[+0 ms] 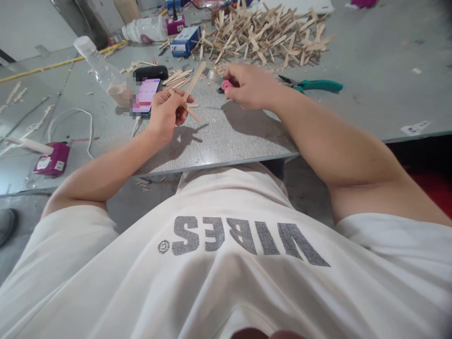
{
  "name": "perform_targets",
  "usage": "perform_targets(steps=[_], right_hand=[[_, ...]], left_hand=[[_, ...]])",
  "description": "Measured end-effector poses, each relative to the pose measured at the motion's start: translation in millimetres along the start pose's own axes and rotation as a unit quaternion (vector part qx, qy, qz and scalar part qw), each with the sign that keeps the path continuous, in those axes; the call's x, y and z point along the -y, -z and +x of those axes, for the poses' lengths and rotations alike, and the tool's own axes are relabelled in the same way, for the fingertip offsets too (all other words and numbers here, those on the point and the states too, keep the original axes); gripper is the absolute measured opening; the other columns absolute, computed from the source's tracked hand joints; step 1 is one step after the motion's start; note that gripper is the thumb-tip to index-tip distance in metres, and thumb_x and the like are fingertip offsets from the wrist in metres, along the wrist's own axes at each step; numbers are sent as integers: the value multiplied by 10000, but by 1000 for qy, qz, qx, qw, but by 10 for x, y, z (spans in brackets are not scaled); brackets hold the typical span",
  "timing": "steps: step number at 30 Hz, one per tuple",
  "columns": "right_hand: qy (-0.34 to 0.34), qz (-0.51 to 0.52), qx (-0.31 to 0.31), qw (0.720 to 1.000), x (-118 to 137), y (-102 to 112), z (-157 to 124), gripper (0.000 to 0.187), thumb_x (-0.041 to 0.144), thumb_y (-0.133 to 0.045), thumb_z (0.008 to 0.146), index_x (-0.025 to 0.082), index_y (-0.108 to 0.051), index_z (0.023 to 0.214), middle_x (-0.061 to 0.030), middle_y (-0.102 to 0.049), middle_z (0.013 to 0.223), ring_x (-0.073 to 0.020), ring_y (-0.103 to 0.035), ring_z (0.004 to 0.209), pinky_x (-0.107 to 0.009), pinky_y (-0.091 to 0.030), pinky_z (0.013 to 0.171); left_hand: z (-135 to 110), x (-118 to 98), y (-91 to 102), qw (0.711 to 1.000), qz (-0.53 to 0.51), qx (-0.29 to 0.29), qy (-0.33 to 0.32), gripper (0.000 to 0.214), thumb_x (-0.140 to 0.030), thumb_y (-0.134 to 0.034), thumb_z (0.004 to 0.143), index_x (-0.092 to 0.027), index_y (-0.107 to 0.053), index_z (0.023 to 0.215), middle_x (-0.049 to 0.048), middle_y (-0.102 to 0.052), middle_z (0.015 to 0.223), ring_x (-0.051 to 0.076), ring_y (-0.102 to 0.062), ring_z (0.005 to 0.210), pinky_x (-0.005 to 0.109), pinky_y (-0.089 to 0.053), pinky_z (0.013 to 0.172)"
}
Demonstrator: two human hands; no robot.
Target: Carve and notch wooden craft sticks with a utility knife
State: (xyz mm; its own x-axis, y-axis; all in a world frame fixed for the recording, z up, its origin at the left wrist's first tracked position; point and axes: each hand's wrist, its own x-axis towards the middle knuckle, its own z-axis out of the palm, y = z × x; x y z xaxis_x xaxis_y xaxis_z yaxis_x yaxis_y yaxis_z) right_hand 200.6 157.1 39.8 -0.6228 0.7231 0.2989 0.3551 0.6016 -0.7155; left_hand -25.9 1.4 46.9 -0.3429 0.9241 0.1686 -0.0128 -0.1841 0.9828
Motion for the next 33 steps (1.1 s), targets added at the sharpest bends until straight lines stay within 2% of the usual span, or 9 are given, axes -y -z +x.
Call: perform_targets(steps=[2,4,8,12,15,18,21,27,33], right_hand=[[10,63,-18,998,180,-70,-77,288,107,-707,1036,287,-509,930,28,-630,715,-166,-578,646,-320,-436,627],[51,151,-40,986,337,-168,-158,239,259,-665,1074,305,-464,954,38,-547,648,-184,-499,574,-349,-413,595],[98,175,-61,978,581,-344,-337,386,641,-601,1108,315,-443,976,63,-437,584,-200,-419,517,-390,-402,597],[48,160,-35,985,747,-411,-472,488,778,-689,1064,316,-543,1001,39,-541,580,-212,-532,558,-398,-456,649],[-9,155,-36,987,795,-427,-488,616,928,-687,946,327,-561,910,-7,-592,583,-218,-562,585,-423,-471,666],[-17,150,-32,988,798,-436,-481,637,952,-701,887,330,-565,858,-22,-603,587,-228,-575,595,-440,-494,683],[4,146,-16,989,795,-431,-499,612,904,-739,941,314,-590,872,-12,-623,625,-232,-580,611,-444,-533,721],[32,147,-4,989,785,-437,-505,388,577,-705,1099,283,-595,872,3,-599,601,-203,-551,546,-386,-474,632],[8,164,7,986,815,-486,-523,509,737,-701,1078,273,-616,886,-18,-611,617,-196,-487,522,-373,-410,555]], left_hand=[[9,6,15,1000,18,1,7,240,-161,-728,936,-249,-593,759,-27,-723,706,91,-456,462,286,-285,487],[14,21,26,1000,25,6,6,248,-167,-742,956,-256,-616,763,-34,-685,666,99,-469,479,277,-311,479],[48,96,19,1000,11,23,-16,214,-151,-676,937,-277,-624,772,-46,-658,627,106,-475,500,287,-320,455],[147,244,21,996,58,40,-59,259,-317,-802,906,-303,-592,754,-35,-725,695,102,-489,491,318,-326,432],[182,307,36,992,71,56,-83,287,-369,-852,900,-307,-619,744,-5,-731,716,127,-553,494,336,-352,428],[143,280,41,990,76,70,-95,283,-352,-865,918,-299,-651,741,-3,-682,671,149,-597,491,332,-375,429],[81,227,34,989,84,75,-96,249,-323,-855,940,-304,-686,758,-23,-653,617,147,-557,473,326,-389,436],[51,230,30,988,109,71,-81,225,-318,-864,946,-292,-697,798,-25,-636,595,157,-567,514,312,-412,470],[19,205,-1,987,118,71,-78,280,-245,-827,928,-281,-623,739,-26,-656,612,131,-532,458,273,-370,448]])
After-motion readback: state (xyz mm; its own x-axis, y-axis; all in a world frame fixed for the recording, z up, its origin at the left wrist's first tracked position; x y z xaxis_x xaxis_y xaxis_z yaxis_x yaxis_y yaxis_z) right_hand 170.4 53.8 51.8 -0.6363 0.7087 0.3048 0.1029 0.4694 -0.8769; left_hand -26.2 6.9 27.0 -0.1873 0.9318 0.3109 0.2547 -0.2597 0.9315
